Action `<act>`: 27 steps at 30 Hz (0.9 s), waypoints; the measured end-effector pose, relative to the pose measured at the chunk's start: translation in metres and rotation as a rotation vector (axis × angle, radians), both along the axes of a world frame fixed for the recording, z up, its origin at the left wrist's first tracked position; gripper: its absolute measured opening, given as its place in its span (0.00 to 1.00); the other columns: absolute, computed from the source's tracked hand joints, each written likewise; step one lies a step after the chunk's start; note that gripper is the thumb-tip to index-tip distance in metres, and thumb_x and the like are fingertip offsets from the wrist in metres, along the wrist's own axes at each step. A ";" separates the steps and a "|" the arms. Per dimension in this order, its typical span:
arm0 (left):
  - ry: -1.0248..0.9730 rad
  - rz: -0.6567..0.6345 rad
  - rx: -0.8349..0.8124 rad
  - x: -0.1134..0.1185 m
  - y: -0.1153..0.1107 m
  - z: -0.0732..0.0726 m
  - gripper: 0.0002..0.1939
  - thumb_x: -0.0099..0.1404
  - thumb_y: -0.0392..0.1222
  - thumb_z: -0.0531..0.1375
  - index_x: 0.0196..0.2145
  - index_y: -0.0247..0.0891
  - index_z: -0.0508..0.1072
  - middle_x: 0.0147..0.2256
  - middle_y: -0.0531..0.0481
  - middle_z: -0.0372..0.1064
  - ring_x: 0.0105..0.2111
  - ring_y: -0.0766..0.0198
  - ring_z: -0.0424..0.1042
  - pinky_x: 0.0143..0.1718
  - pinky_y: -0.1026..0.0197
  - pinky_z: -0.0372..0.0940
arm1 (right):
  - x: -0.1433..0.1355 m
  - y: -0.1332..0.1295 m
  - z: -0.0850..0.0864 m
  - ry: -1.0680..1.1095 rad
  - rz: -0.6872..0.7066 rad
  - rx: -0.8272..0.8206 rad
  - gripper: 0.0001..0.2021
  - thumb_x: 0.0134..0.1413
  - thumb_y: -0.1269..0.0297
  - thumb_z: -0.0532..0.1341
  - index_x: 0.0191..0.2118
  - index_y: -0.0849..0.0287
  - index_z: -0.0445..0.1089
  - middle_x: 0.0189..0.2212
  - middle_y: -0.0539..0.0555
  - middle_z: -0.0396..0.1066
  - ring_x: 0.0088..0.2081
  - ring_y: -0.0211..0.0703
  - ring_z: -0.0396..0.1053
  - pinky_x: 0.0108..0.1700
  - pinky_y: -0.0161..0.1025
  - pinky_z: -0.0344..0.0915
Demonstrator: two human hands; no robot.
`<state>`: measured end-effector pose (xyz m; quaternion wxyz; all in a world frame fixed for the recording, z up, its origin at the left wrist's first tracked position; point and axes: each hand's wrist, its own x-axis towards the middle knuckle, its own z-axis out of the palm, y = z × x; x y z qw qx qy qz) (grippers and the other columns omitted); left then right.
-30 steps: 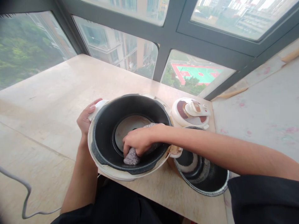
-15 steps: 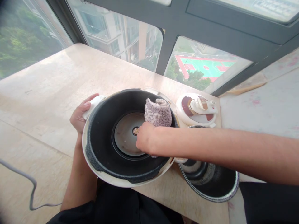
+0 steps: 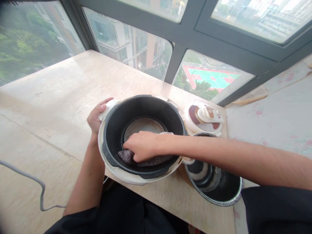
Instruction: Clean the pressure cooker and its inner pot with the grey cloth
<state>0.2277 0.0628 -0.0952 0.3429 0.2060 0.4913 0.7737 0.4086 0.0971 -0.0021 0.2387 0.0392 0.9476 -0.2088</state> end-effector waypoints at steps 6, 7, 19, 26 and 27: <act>-0.067 -0.018 0.033 0.004 0.001 0.003 0.21 0.51 0.47 0.64 0.41 0.34 0.81 0.33 0.46 0.77 0.33 0.56 0.74 0.38 0.57 0.66 | 0.004 -0.004 -0.006 0.128 -0.228 -0.051 0.15 0.51 0.69 0.60 0.45 0.60 0.75 0.42 0.59 0.75 0.42 0.50 0.73 0.40 0.39 0.62; -0.074 -0.018 0.030 0.005 0.001 0.005 0.21 0.50 0.47 0.64 0.41 0.33 0.80 0.32 0.46 0.77 0.32 0.56 0.74 0.38 0.57 0.66 | 0.005 -0.006 -0.006 0.141 -0.252 -0.054 0.15 0.51 0.70 0.60 0.45 0.60 0.75 0.42 0.58 0.75 0.42 0.49 0.73 0.40 0.39 0.62; -0.029 0.027 0.032 0.006 0.000 0.012 0.20 0.47 0.47 0.64 0.36 0.33 0.81 0.32 0.46 0.77 0.32 0.58 0.71 0.36 0.58 0.63 | 0.014 -0.013 0.008 0.232 -0.373 -0.106 0.19 0.49 0.69 0.64 0.49 0.58 0.77 0.40 0.55 0.74 0.41 0.46 0.71 0.45 0.39 0.63; -0.061 0.022 0.047 0.007 0.002 0.012 0.20 0.47 0.48 0.64 0.36 0.33 0.81 0.32 0.45 0.77 0.32 0.56 0.73 0.36 0.57 0.65 | 0.027 -0.010 0.032 0.319 -0.411 -0.164 0.22 0.46 0.68 0.70 0.51 0.58 0.78 0.43 0.55 0.76 0.45 0.48 0.72 0.50 0.40 0.64; -0.057 0.023 0.049 0.006 0.002 0.011 0.20 0.47 0.48 0.64 0.36 0.33 0.81 0.32 0.45 0.77 0.32 0.57 0.73 0.36 0.57 0.64 | 0.030 -0.008 0.035 0.354 -0.429 -0.172 0.22 0.46 0.67 0.71 0.50 0.58 0.78 0.43 0.55 0.76 0.45 0.48 0.73 0.51 0.41 0.64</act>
